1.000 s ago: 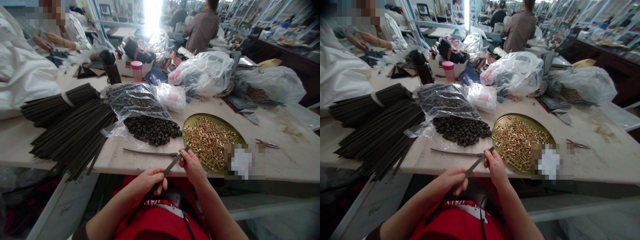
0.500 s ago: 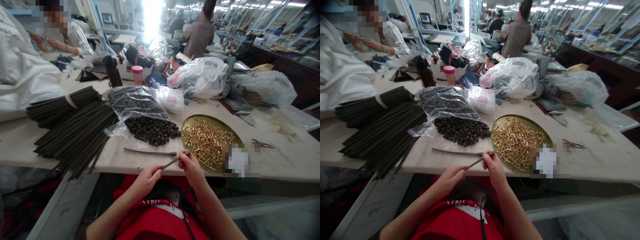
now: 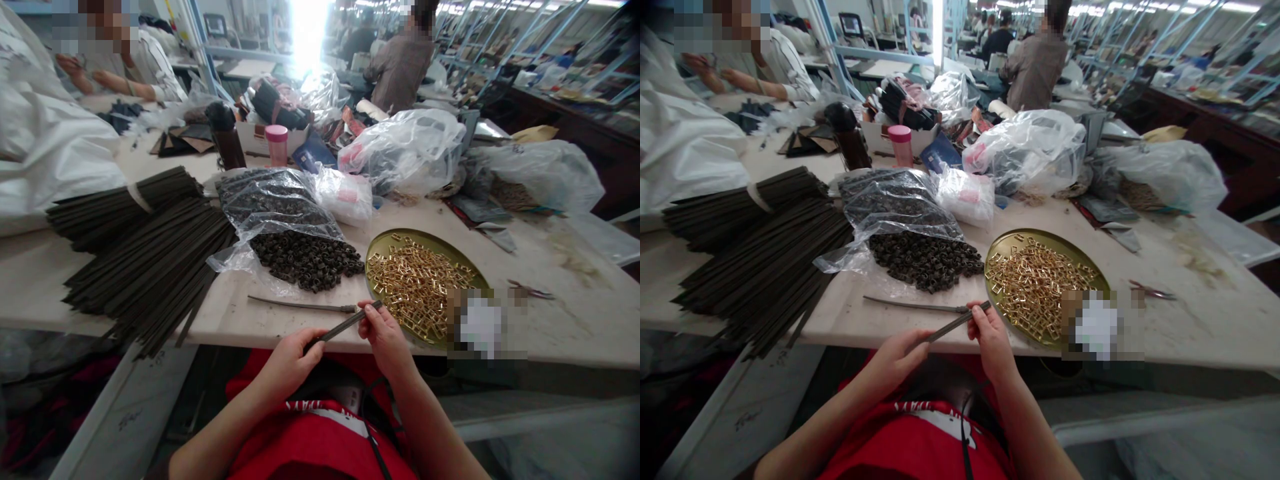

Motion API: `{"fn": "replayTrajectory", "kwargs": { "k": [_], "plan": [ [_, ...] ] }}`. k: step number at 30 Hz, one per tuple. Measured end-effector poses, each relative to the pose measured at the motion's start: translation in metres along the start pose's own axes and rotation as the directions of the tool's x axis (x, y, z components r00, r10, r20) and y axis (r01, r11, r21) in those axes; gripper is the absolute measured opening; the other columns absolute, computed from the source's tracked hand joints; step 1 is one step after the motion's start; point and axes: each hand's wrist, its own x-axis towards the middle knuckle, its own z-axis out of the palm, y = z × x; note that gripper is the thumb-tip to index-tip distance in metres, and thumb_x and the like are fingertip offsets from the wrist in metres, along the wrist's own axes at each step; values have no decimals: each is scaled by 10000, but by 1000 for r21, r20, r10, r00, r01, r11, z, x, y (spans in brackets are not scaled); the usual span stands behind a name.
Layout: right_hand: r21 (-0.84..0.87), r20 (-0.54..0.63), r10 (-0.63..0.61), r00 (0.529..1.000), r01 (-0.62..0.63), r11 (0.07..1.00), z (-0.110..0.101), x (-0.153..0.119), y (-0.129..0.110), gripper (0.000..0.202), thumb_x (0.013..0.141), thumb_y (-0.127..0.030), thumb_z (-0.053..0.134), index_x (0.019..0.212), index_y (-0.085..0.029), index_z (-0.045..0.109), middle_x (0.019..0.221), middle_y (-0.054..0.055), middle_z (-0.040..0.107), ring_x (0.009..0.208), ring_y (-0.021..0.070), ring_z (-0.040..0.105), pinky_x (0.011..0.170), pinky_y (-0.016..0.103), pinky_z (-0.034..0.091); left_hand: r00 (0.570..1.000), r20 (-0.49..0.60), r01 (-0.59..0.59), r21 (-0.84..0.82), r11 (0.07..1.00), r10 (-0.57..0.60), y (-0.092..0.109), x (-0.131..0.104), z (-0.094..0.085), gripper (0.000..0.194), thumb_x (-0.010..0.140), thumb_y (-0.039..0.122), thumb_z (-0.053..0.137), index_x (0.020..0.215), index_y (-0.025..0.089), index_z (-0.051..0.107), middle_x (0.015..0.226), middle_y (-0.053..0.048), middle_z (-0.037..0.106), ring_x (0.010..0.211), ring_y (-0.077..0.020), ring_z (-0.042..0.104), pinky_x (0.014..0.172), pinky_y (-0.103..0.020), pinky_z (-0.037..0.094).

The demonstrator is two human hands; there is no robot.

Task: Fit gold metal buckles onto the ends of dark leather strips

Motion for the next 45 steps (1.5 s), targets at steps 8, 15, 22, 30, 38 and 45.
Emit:
{"fn": "replayTrajectory", "kwargs": {
  "k": [8,15,22,30,38,45],
  "plan": [
    [254,-204,-25,979,78,964,-21,17,-19,266,599,-329,754,749,-185,588,532,-82,476,453,36,412,414,142,345,994,107,10,90,996,-19,-3,-1,-19,303,844,267,428,1047,205,644,1044,-46,680,958,-210,589,846,-274,414],
    [254,-280,-151,948,225,941,-54,15,-33,351,580,-350,785,613,-187,476,494,-100,427,444,40,399,412,157,331,986,-141,70,-117,991,-87,-12,-7,-48,231,771,361,550,665,169,621,552,33,555,538,-116,486,528,-208,362],
    [-153,170,31,985,-5,988,-43,-24,3,298,725,-434,651,654,-192,493,502,-55,506,479,80,432,493,207,346,828,-478,-190,-732,655,-294,-9,4,-46,278,625,352,716,771,153,589,689,8,622,510,-62,492,453,-159,326],
    [-457,433,40,900,181,871,4,-33,-3,292,747,-478,585,744,-186,583,632,-15,548,589,125,479,556,241,375,941,-335,-152,-318,936,39,12,4,-30,368,856,420,422,1066,130,505,455,94,408,417,-78,358,431,-192,281],
    [-149,290,-52,956,98,984,35,-13,-38,344,784,-459,562,594,-190,465,478,-63,420,462,80,359,471,207,304,994,111,32,-308,951,2,16,-10,-13,216,871,335,378,933,165,495,477,96,413,419,-75,367,426,-185,283],
    [165,336,348,875,-418,893,39,-14,-16,310,671,-376,655,551,-179,449,437,-82,381,400,52,302,411,183,254,987,148,128,-485,865,-63,4,1,-4,194,841,326,452,928,163,510,617,56,523,421,-40,379,423,-169,273]
  ]
}}
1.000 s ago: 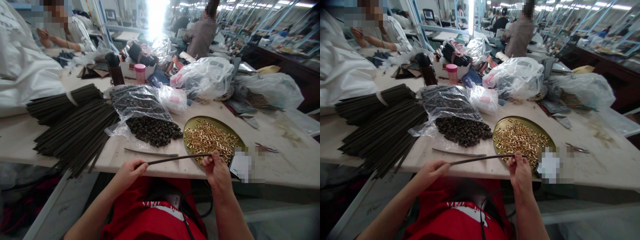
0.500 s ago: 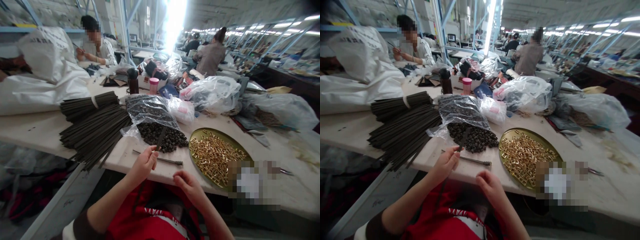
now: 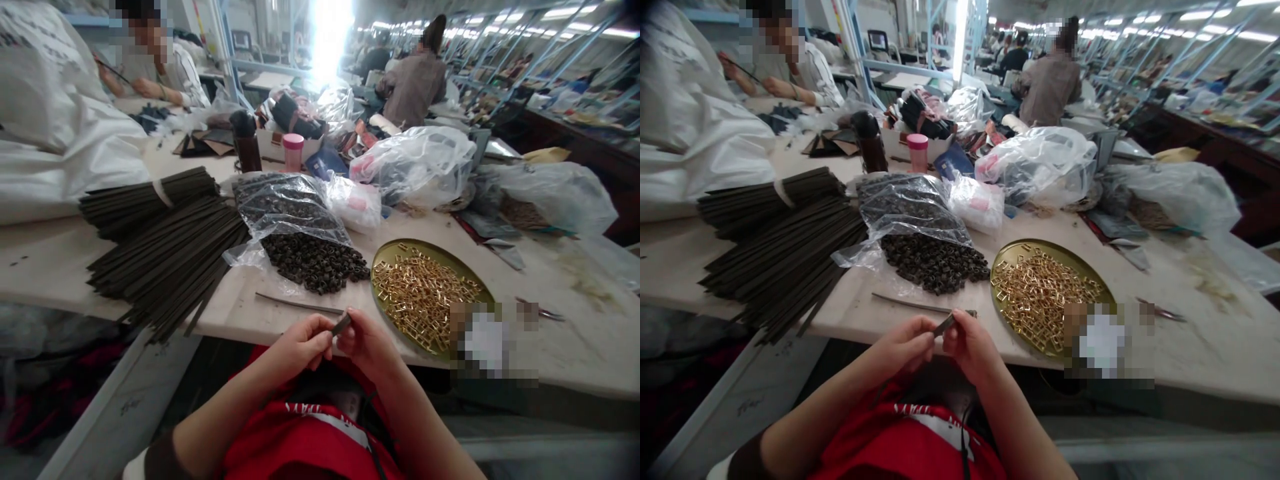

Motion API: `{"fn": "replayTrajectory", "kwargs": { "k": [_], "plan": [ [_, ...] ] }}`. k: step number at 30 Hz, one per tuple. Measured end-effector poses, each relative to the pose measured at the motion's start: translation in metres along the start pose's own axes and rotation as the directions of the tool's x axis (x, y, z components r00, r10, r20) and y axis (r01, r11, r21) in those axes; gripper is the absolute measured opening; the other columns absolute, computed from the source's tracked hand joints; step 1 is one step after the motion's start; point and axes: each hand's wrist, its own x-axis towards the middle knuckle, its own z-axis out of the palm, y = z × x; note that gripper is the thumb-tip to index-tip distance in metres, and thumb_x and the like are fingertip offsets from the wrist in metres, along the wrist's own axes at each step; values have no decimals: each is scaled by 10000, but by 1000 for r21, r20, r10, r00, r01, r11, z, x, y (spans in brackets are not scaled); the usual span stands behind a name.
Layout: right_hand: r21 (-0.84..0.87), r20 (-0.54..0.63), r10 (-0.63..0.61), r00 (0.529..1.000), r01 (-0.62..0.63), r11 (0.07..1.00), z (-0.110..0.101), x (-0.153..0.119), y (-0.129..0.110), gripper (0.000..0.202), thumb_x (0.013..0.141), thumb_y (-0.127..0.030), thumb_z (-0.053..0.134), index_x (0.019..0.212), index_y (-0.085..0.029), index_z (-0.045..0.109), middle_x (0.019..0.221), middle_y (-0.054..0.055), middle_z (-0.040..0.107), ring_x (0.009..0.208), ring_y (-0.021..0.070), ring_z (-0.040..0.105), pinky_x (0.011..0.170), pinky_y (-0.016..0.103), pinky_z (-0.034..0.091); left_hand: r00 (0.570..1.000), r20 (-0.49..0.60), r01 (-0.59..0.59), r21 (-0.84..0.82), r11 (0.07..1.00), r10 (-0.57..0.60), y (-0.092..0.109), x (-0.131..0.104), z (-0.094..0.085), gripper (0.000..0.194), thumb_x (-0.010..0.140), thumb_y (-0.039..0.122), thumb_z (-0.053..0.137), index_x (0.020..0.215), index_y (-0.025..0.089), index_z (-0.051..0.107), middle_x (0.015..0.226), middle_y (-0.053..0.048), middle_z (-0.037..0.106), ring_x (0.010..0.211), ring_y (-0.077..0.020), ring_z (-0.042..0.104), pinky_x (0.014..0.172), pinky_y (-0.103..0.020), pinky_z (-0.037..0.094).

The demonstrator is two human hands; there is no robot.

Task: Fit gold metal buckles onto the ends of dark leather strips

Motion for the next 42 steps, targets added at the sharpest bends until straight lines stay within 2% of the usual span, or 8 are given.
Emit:
{"fn": "replayTrajectory", "kwargs": {
  "k": [5,10,14,19,28,36,40,42],
  "plan": [
    [72,86,165,983,-171,983,-3,4,10,326,682,-387,630,535,-180,426,443,-93,299,389,45,251,396,178,217,996,71,67,-98,993,-60,-4,8,-3,259,802,370,500,946,155,507,517,95,416,378,-32,265,378,-167,164],
    [-282,-26,-81,996,70,957,-5,8,22,366,760,-471,565,565,-194,425,454,-69,394,433,76,331,449,209,292,995,44,92,-30,995,-90,-9,10,-8,225,818,390,465,790,167,476,544,75,471,377,-33,337,377,-168,219],
    [-647,25,-332,943,269,714,-21,23,-4,333,787,-493,525,639,-197,488,521,-50,446,485,100,391,495,227,333,992,-50,117,-41,992,-119,-15,18,-14,220,784,400,479,784,181,453,508,91,443,362,-36,279,364,-174,156],
    [-943,52,-661,749,256,215,-59,55,-50,231,840,-396,438,792,-196,542,655,3,544,616,159,505,598,273,399,984,-128,113,-111,987,-127,-19,28,-21,266,728,447,508,780,192,455,449,127,305,364,-45,202,367,-184,112],
    [-993,111,-615,781,71,-89,-69,90,-60,140,807,-227,467,787,-203,603,848,66,623,808,202,569,739,296,391,982,-145,96,-165,982,-121,-22,34,-13,317,696,498,549,699,212,412,425,135,240,337,-38,164,363,-200,66],
    [-992,128,-609,783,95,-87,-54,90,-52,93,770,-184,533,683,-193,565,792,58,598,739,186,548,682,281,373,975,-219,32,12,999,-29,-18,32,-10,296,740,480,473,758,185,459,474,103,367,369,-55,246,369,-189,177],
    [-970,193,-555,809,244,19,-37,64,-51,153,808,-294,507,697,-201,554,645,-7,552,611,143,514,571,237,383,935,-318,-93,206,974,156,3,37,-12,263,778,370,477,898,147,548,568,64,432,519,-101,412,494,-212,328],
    [-923,235,-490,839,351,157,-27,47,-46,183,811,-343,508,708,-199,556,587,-34,512,554,122,480,518,218,367,914,-319,-158,292,943,251,14,40,-12,242,789,341,492,912,148,570,669,27,524,641,-128,491,600,-235,383]
  ]
}}
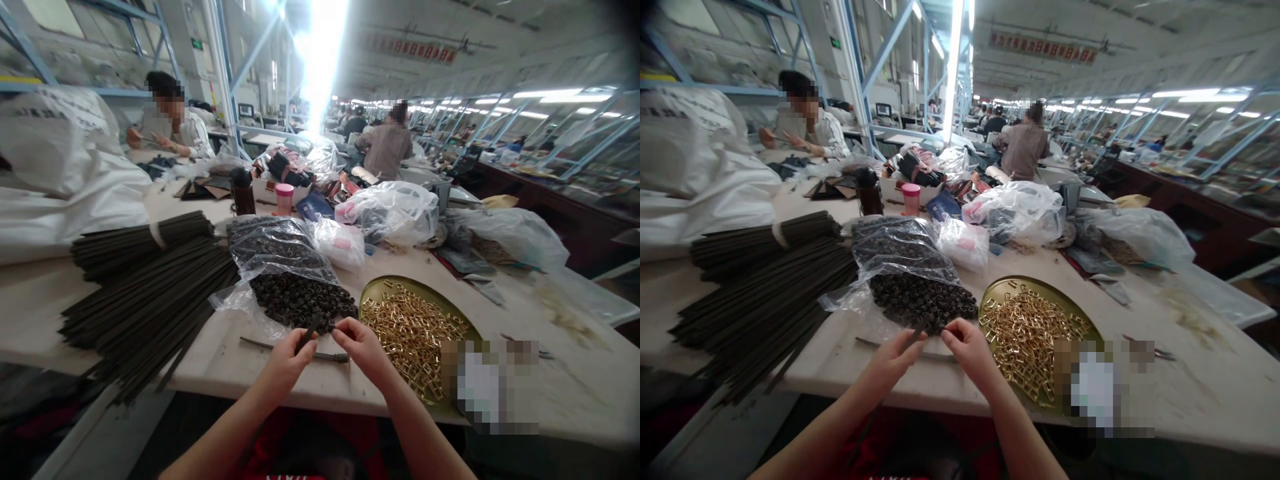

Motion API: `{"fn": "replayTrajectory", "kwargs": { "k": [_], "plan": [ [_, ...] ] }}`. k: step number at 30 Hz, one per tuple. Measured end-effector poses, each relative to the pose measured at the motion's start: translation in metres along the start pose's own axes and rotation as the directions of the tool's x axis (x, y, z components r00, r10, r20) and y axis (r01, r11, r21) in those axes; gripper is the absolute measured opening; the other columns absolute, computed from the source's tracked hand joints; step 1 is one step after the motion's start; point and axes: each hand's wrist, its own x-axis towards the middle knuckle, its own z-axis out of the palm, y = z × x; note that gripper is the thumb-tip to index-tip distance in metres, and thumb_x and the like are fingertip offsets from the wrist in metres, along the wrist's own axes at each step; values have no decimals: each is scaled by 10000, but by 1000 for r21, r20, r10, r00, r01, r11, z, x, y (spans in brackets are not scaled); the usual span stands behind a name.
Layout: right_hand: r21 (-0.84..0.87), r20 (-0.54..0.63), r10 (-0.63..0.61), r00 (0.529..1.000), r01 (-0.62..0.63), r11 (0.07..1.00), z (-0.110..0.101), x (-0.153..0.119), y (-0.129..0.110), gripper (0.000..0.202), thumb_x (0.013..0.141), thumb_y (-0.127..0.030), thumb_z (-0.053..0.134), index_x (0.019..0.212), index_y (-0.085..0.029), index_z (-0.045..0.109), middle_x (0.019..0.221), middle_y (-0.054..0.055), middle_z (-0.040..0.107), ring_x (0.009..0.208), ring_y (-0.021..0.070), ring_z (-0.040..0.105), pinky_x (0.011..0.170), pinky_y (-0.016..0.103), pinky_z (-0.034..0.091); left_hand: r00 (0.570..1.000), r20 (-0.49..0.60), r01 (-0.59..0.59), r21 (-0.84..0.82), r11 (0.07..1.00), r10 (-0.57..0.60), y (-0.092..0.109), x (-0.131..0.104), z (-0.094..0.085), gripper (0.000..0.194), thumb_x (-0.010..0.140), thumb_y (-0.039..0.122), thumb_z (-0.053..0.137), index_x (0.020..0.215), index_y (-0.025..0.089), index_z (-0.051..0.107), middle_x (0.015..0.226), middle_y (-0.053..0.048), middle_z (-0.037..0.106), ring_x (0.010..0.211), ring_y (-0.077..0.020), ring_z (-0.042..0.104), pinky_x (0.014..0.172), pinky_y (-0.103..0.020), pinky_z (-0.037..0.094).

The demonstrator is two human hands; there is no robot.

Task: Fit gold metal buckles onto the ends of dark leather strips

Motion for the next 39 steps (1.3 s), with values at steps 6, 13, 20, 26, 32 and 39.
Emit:
{"fn": "replayTrajectory", "kwargs": {
  "k": [6,13,20,26,32,39],
  "plan": [
    [369,84,-5,996,-26,929,3,-33,-27,139,769,-306,575,703,-184,583,619,-28,521,594,120,458,557,229,353,994,86,-80,170,982,66,7,-2,1,210,804,339,502,817,151,593,743,-8,606,732,-167,549,667,-255,414],
    [557,152,115,982,-181,811,17,-42,-26,224,737,-369,610,653,-173,541,559,-49,434,533,93,367,515,219,291,995,56,-90,246,965,79,-8,-6,7,115,778,225,474,787,164,572,695,0,611,669,-160,550,624,-252,423],
    [862,327,271,905,-403,307,27,-40,-18,301,646,-411,724,726,-171,561,542,-70,425,482,55,328,488,188,273,992,107,-89,162,983,72,-1,-5,2,273,858,395,403,826,165,545,664,19,543,635,-143,508,601,-242,393],
    [874,291,340,894,-393,285,25,-37,-16,301,623,-398,750,698,-176,560,581,-45,492,524,73,403,531,202,347,995,81,-86,283,955,66,-1,-14,-10,303,880,370,363,711,175,521,632,24,495,630,-139,484,595,-239,346],
    [759,178,283,943,-314,570,28,-43,-13,302,709,-458,654,723,-175,553,613,-30,501,596,107,446,618,248,381,993,116,-41,391,920,-5,-3,-22,-8,263,850,313,378,690,178,538,616,25,515,604,-138,486,581,-238,327],
    [529,57,170,984,-174,831,24,-49,-17,207,739,-385,612,726,-185,559,654,-15,551,651,132,490,636,262,385,976,214,-51,419,906,-44,-7,-25,-11,324,808,413,382,650,186,551,595,17,541,601,-163,522,571,-232,390]
  ]
}}
